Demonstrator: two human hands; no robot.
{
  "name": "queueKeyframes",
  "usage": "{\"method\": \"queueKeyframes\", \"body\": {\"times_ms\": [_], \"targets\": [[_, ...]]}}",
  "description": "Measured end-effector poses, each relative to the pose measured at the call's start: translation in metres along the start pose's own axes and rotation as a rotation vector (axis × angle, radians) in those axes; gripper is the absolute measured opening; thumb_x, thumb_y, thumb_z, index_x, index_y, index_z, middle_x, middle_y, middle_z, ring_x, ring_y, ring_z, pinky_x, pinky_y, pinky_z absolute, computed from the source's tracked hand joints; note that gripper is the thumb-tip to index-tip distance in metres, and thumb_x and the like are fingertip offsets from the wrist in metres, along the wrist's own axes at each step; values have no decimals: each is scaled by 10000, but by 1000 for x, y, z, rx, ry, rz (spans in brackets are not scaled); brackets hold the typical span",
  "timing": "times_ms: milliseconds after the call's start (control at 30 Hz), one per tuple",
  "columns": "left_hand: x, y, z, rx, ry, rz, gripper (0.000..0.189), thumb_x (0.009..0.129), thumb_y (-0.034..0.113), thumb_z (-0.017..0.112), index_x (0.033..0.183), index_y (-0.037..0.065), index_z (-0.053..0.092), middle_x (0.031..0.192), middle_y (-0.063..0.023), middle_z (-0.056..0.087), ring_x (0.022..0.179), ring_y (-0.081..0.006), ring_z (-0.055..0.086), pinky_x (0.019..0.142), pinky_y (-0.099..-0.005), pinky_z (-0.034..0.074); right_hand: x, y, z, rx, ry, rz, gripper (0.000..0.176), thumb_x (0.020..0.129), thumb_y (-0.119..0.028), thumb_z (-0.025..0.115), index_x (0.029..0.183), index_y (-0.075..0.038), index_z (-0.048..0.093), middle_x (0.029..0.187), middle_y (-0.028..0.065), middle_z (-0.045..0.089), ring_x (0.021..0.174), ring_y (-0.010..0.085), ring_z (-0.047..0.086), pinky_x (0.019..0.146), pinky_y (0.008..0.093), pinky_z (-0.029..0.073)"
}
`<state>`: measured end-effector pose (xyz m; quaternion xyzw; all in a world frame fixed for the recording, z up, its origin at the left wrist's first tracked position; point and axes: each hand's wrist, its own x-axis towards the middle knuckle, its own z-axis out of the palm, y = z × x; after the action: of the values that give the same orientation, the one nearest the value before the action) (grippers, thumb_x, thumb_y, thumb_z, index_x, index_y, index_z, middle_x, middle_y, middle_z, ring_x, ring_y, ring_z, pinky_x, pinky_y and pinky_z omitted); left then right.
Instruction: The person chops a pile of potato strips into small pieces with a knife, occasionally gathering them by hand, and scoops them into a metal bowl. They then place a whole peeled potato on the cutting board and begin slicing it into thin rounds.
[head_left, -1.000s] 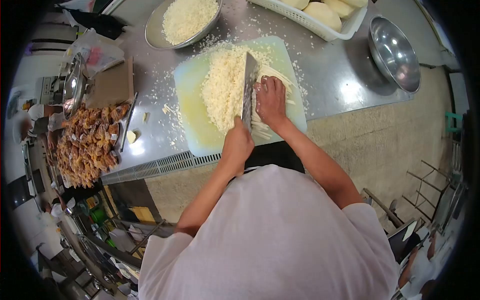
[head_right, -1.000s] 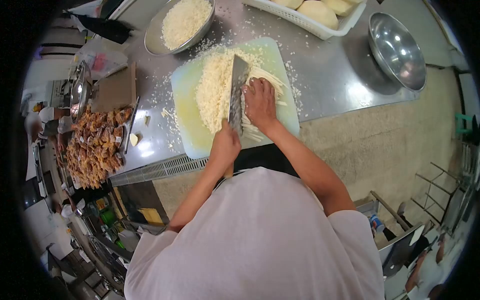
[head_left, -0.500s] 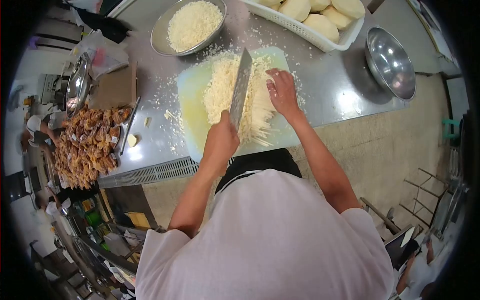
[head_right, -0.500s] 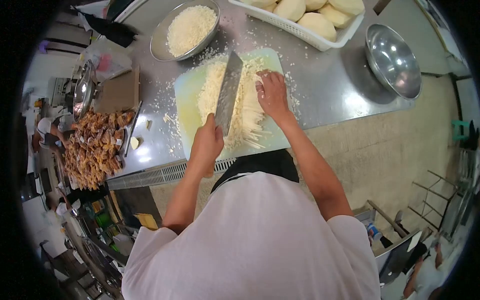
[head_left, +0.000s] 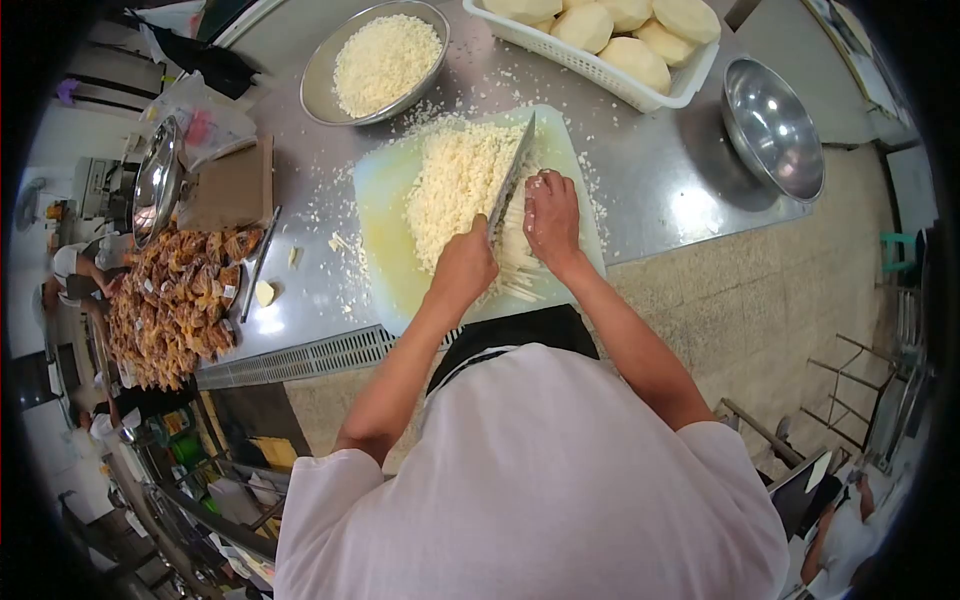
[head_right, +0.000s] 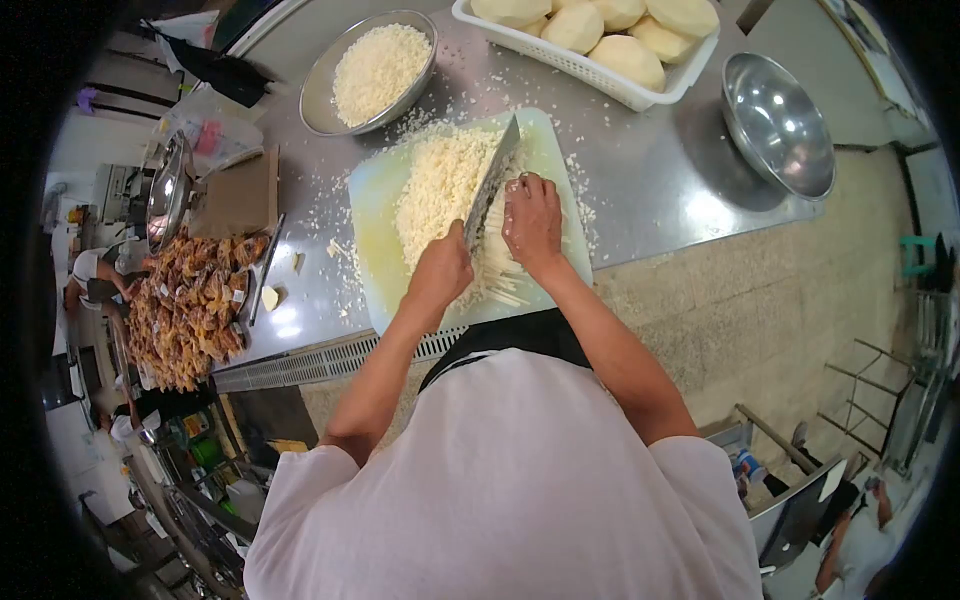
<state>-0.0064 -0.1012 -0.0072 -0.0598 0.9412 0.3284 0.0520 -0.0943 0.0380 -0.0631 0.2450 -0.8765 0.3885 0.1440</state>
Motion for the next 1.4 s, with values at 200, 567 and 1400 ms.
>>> {"method": "queueKeyframes", "body": {"times_ms": [200, 567, 1400], "targets": [[-14, 31, -31, 135, -109, -101, 220, 808, 1, 506, 1019, -54, 479, 687, -309, 573, 692, -477, 590, 637, -519, 461, -1, 8, 9, -116, 33, -2, 204, 773, -27, 562, 976, -26, 569, 1032, 149, 518, 950, 333, 492, 825, 443, 417], [-15, 18, -11, 127, -113, -55, 213, 775, -13, 510, 976, -75, 479, 673, -307, 584, 654, -471, 596, 613, -523, 471, -4, 5, 10, -113, 89, -1, 198, 767, -32, 574, 963, -7, 561, 1048, 158, 513, 974, 355, 474, 842, 456, 408], [9, 2, -1, 58, -20, -16, 205, 770, -11, 524, 948, -78, 447, 699, -308, 588, 703, -462, 605, 639, -522, 472, 3, 5, 11, -121, 60, -69, 198, 767, -29, 550, 961, 6, 567, 1037, 165, 524, 965, 354, 480, 829, 457, 394]]}}
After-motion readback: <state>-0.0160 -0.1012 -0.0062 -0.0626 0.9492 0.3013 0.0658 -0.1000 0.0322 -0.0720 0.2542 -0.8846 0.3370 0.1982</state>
